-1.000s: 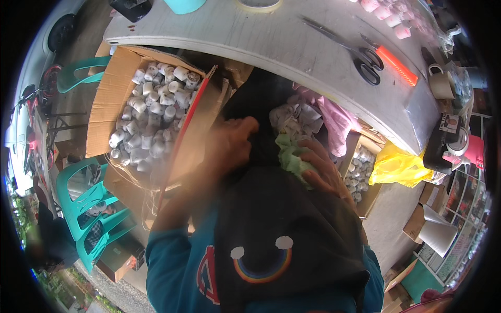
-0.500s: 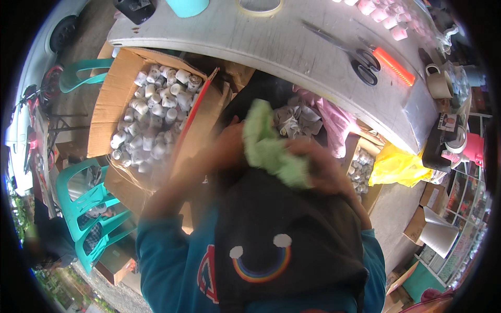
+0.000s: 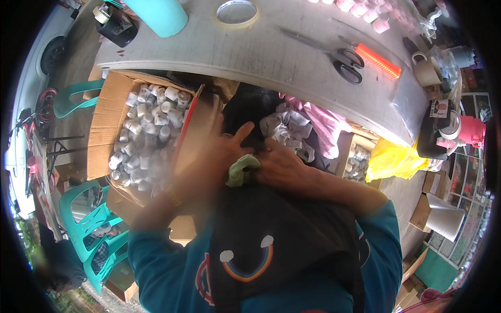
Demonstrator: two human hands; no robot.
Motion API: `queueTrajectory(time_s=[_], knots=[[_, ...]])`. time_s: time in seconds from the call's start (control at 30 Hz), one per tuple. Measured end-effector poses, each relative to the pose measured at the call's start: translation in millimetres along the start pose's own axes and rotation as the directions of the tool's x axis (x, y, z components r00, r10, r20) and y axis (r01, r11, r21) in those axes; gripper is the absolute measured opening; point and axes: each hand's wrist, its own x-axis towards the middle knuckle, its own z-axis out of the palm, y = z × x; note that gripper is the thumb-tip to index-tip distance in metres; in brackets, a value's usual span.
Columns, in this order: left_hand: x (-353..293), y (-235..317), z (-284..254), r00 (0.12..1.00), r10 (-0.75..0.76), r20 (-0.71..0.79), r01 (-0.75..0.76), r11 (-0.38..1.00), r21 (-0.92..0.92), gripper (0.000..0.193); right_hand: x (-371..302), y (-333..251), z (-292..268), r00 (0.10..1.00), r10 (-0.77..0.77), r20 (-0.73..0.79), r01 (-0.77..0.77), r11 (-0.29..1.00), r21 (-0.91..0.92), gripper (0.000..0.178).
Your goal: The person assembles small cylindrical candles by inserting wicks and trimming excess with scissors. They handle wicks, candles, and scissors, placing finished candles on the table.
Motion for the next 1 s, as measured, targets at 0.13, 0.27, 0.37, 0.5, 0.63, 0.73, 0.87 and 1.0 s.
queueTrajectory(time_s=[0.13,0.27,0.37,0.5,0.63,0.73,0.87,1.0], knots=[[-7,-11,7,1.000,-0.004,0.002,0.004,0.993,-0.121,0.034,-10,0,6,0.929,0.046,-0.368,0.024,0.983,0.182,0.010],[-4,-23,21,0.992,-0.052,0.116,0.103,0.863,-0.495,0.035,-13,4,-2,0.830,0.062,-0.554,0.103,0.960,0.261,0.025],[-4,-23,30,0.987,-0.097,0.131,0.150,0.847,-0.510,0.039,1,7,0,0.763,0.226,-0.606,-0.035,0.950,0.310,0.041],[-10,-14,24,0.979,0.051,-0.200,-0.094,0.973,-0.210,0.045,29,6,22,0.764,0.274,-0.584,-0.339,0.941,-0.001,0.060],[-9,-5,10,0.983,-0.179,-0.023,0.147,0.867,-0.476,0.043,59,7,37,0.677,0.300,-0.672,-0.435,0.900,-0.037,0.062],[-7,1,5,0.987,-0.118,-0.110,0.096,0.977,-0.190,0.038,54,5,27,0.686,0.455,-0.567,-0.400,0.888,0.228,0.065],[-13,2,5,0.977,-0.212,0.013,0.209,0.950,-0.233,0.033,-7,4,5,0.816,0.528,-0.237,-0.267,0.708,0.654,0.063],[-15,-1,11,0.985,-0.158,-0.062,0.140,0.962,-0.235,0.027,-45,5,2,0.913,0.404,0.055,-0.298,0.567,0.768,0.035]])
